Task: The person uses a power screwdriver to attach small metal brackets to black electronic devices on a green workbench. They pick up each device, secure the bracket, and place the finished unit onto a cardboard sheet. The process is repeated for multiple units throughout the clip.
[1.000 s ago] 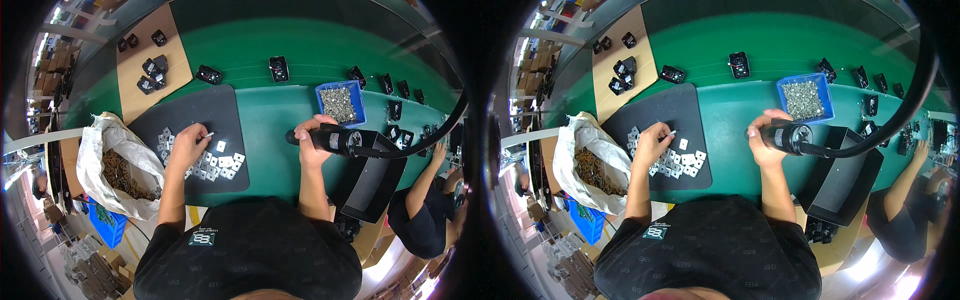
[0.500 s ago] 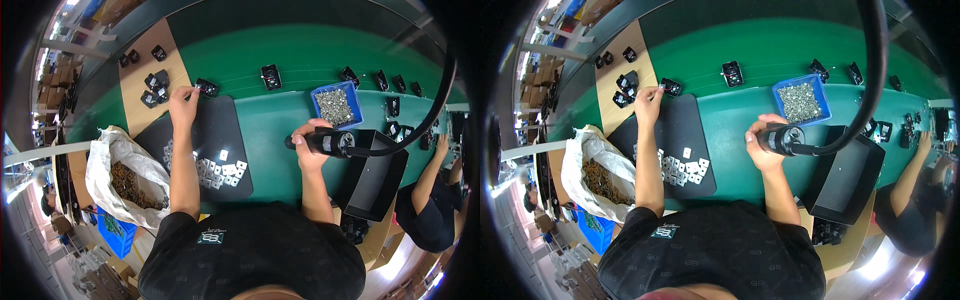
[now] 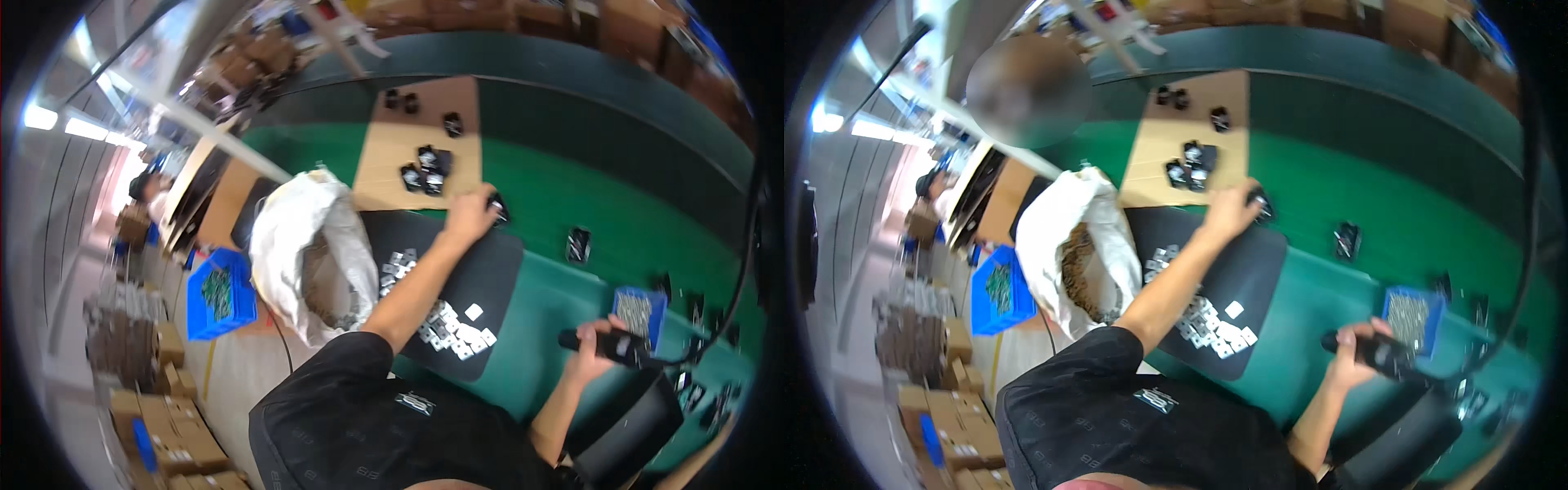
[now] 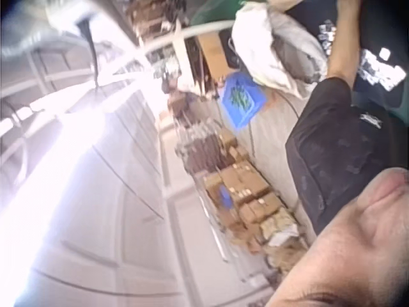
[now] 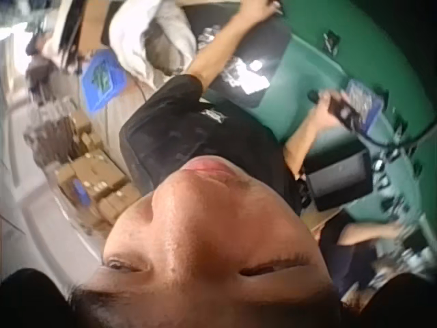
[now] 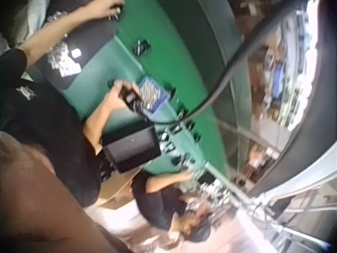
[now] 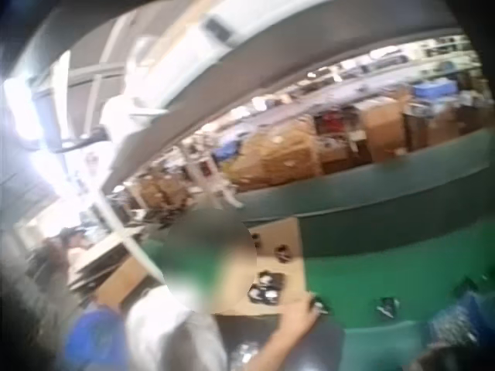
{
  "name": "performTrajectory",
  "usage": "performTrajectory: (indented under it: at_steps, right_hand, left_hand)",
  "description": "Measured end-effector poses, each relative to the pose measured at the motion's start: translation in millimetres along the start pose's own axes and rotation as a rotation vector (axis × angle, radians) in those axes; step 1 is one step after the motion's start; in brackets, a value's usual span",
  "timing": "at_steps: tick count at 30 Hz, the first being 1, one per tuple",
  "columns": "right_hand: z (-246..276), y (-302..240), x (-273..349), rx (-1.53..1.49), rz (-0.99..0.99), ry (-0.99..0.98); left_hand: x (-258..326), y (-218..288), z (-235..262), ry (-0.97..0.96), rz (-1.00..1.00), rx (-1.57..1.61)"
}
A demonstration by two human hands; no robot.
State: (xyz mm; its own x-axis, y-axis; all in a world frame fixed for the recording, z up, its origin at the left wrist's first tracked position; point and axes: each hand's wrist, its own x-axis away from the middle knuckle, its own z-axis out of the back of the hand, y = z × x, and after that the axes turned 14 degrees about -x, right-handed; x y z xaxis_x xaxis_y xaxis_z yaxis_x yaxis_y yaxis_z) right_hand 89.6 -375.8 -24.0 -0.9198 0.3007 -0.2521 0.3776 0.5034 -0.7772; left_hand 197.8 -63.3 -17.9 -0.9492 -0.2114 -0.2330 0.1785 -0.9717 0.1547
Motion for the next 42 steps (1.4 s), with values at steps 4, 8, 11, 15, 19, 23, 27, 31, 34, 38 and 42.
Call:
performTrajectory:
  at_steps: [4, 8, 11, 15, 19, 23, 27, 31, 34, 38, 42]
  right_hand:
    - [-7.1, -6.1, -1.4, 0.0, 0.054, -0.063]
    - [-7.1, -10.9, -4.7, 0.0, 0.065, -0.063]
    - [-7.2, -14.4, -8.9, -0.02, 0.086, -0.084]
    - [-8.2, -16.9, -14.5, -0.019, 0.089, -0.09]
    - [10.9, -43.9, -44.0, 0.167, 0.506, -0.023]
    - [-26.2, -72.1, -66.0, 0.248, 0.893, 0.223]
    - [37.2, -48.9, -89.3, 0.494, 0.764, 0.269]
    - [47.0, -30.3, -88.2, 0.518, 0.654, 0.214]
    - [47.8, -26.9, -89.0, 0.558, 0.606, 0.207]
    - [31.1, -39.0, -87.0, 0.46, 0.587, 0.224]
    - [14.3, -64.9, -87.8, 0.217, 0.591, 0.117]
  left_hand:
    - [10.4, -2.7, 17.9, 0.059, -0.015, 0.105]
    - [43.7, -2.1, 58.8, 0.192, -0.079, 0.387]
    - [76.7, 0.4, 76.9, 0.012, -0.194, 0.363]
    - [129.0, -3.4, 32.1, -0.242, -0.275, 0.398]
    - [135.4, -3.0, 26.0, -0.278, -0.229, 0.598]
    - [131.4, -8.9, 27.3, -0.263, -0.288, 0.584]
    - [130.4, -7.2, 27.1, -0.279, -0.372, 0.516]
    - [137.5, -5.2, 24.4, -0.161, -0.285, 0.476]
    - [130.5, -10.8, 21.1, -0.181, -0.268, 0.481]
    - [120.2, -17.3, 37.0, -0.241, -0.293, 0.437]
    - [115.9, -20.8, 47.5, -0.18, -0.222, 0.67]
